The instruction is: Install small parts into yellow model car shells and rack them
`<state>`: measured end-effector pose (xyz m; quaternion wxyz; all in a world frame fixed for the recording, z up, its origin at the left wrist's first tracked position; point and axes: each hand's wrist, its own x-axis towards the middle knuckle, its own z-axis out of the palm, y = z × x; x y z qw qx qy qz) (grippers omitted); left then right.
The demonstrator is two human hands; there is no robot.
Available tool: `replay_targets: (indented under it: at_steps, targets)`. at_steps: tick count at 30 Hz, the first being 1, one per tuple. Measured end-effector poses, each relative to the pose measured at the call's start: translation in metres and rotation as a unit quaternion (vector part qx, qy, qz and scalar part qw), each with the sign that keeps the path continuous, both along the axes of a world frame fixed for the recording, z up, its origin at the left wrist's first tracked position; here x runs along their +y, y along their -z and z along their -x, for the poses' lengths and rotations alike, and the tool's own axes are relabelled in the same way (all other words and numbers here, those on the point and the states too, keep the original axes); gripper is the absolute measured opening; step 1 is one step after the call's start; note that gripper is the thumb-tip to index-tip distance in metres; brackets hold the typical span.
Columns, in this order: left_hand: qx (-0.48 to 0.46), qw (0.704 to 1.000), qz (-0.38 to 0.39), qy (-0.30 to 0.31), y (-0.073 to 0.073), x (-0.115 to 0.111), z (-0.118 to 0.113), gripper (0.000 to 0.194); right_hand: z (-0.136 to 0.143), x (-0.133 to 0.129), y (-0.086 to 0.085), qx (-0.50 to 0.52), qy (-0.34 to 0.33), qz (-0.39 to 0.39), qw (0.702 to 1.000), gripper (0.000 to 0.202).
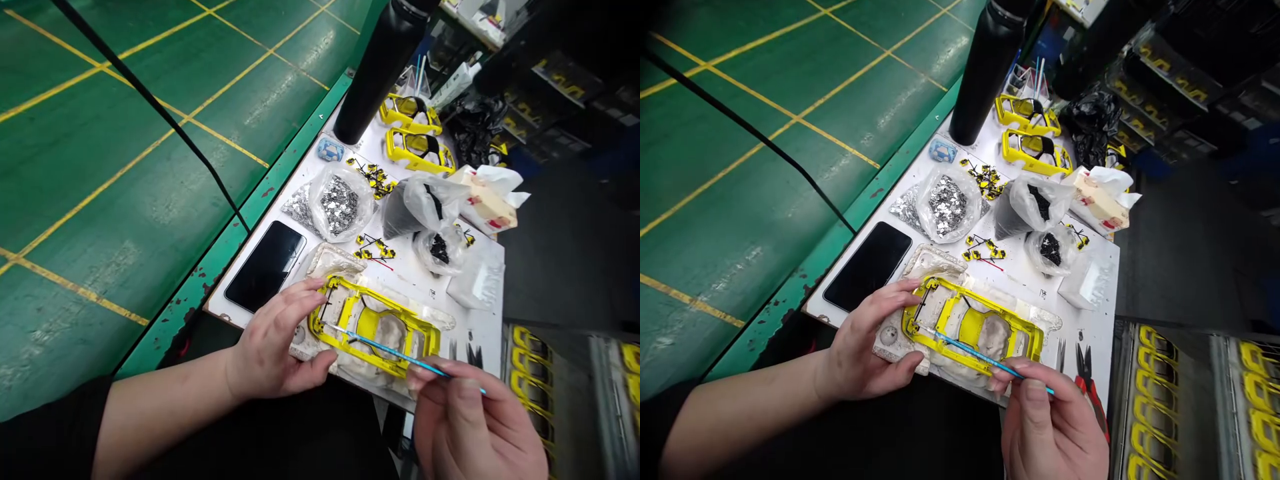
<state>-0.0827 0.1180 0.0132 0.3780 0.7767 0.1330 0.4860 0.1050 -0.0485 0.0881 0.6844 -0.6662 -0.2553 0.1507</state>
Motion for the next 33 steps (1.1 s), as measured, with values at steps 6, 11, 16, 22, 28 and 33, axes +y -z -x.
replay_targets:
  at_steps: [6, 11, 16, 22, 28, 33]
  targets:
    - [0.000, 1.000, 0.000, -0.002, 0.000, -0.001, 0.000, 0.085, -0.001, -0.002, 0.002, -0.003, 0.006, 0.004, 1.000, 0.009]
    - [0.002, 1.000, 0.000, -0.007, 0.001, -0.002, -0.001, 0.084, -0.001, -0.004, 0.001, -0.009, 0.013, 0.009, 1.000, 0.012]
    - [0.004, 1.000, 0.005, -0.006, 0.000, -0.001, 0.001, 0.087, 0.000, -0.002, -0.001, -0.005, 0.019, 0.012, 1.000, 0.011]
    - [0.005, 1.000, 0.004, -0.004, -0.001, 0.000, 0.001, 0.087, 0.001, -0.005, 0.000, -0.001, 0.014, 0.026, 1.000, 0.010]
    - [0.008, 1.000, 0.001, -0.005, -0.002, 0.000, 0.001, 0.086, 0.002, 0.008, -0.011, -0.019, 0.056, -0.020, 0.998, 0.013]
    - [0.009, 1.000, 0.007, -0.007, 0.001, -0.001, 0.000, 0.088, 0.001, 0.020, -0.012, -0.048, 0.103, -0.047, 0.992, 0.015]
